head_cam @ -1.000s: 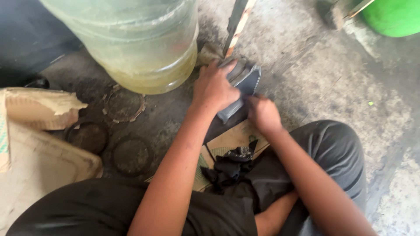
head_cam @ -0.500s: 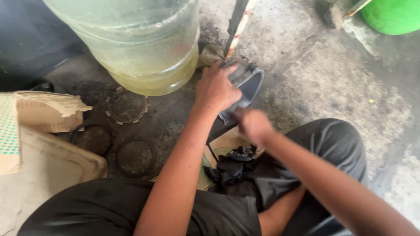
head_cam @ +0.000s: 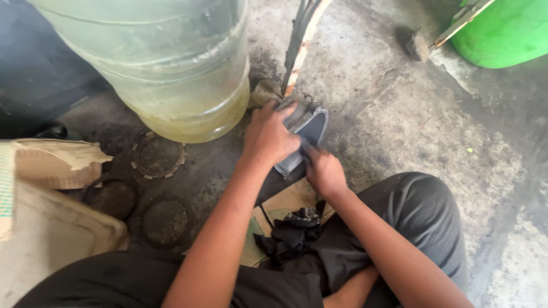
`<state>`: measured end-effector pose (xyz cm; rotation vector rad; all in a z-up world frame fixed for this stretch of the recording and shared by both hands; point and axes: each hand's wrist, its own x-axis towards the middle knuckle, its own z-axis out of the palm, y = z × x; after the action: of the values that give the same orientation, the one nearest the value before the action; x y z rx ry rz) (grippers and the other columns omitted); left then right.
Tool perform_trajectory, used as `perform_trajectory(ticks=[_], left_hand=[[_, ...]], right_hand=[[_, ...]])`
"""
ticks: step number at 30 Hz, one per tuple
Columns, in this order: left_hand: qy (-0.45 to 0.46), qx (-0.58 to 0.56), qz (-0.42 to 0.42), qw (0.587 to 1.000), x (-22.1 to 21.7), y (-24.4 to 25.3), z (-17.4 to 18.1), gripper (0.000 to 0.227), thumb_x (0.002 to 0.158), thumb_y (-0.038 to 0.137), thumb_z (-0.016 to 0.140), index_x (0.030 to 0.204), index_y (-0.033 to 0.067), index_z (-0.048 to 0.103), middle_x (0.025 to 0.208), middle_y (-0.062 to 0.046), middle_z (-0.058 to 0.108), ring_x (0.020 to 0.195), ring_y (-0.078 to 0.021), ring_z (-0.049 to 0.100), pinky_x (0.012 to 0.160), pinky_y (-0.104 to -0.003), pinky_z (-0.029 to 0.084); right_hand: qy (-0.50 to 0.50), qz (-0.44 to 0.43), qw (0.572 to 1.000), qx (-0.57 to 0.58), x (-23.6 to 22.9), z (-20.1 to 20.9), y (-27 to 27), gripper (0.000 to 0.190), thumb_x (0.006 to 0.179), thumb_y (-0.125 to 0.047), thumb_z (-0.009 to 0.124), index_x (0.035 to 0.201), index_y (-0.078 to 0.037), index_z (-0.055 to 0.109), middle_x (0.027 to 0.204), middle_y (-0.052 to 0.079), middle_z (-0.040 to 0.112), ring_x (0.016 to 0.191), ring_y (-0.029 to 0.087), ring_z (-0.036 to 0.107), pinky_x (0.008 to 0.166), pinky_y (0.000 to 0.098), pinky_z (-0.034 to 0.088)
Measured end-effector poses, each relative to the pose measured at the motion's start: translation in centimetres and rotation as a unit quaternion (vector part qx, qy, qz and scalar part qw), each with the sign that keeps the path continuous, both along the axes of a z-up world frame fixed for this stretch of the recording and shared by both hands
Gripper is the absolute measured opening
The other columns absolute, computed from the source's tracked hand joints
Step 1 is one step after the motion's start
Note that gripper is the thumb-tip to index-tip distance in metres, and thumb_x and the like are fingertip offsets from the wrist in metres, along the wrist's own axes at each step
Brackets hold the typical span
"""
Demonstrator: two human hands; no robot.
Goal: The person wipes and scrubs an engine component with a cloth and a small brush while sitting on the floor.
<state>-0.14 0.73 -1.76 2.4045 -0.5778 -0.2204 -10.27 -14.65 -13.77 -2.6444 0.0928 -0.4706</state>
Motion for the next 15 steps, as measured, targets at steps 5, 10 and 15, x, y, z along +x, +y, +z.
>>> perform_trajectory(ticks=[5,10,15], left_hand=[[0.025,0.013,-0.013,1.000,0.0,-0.1,0.1,0.077,0.072,0.021,0.073,0.146,0.0300,0.055,0.154,-0.008,0.046,0.134,-0.0342,0.049,0.111,-0.045,0.044],[0.024,0.024,-0.018,0.999,0.3,-0.2,-0.1,0.079,0.071,0.021,0.075,0.146,0.0306,0.054,0.155,-0.010,0.042,0.133,-0.0346,0.048,0.109,-0.046,0.043],[0.009,0.000,-0.016,1.000,0.4,-0.2,-0.5,0.078,0.071,0.022,0.075,0.146,0.0289,0.055,0.153,-0.009,0.046,0.132,-0.0360,0.050,0.110,-0.046,0.043]], right_hand=[[0.031,-0.055,0.996,0.063,0.6,-0.3,-1.0,0.018,0.090,-0.014,0.072,0.105,-0.006,0.069,0.095,0.019,0.073,0.089,0.041,0.070,0.078,0.0492,0.056],[0.025,0.089,0.996,-0.006,0.1,0.4,-0.2,0.018,0.083,-0.010,0.067,0.101,-0.008,0.070,0.090,0.018,0.073,0.081,0.041,0.070,0.073,0.0486,0.055],[0.134,-0.028,0.989,-0.061,2.3,0.9,-1.6,0.012,0.090,-0.019,0.068,0.099,-0.011,0.069,0.080,0.017,0.071,0.075,0.039,0.069,0.069,0.0501,0.055]])
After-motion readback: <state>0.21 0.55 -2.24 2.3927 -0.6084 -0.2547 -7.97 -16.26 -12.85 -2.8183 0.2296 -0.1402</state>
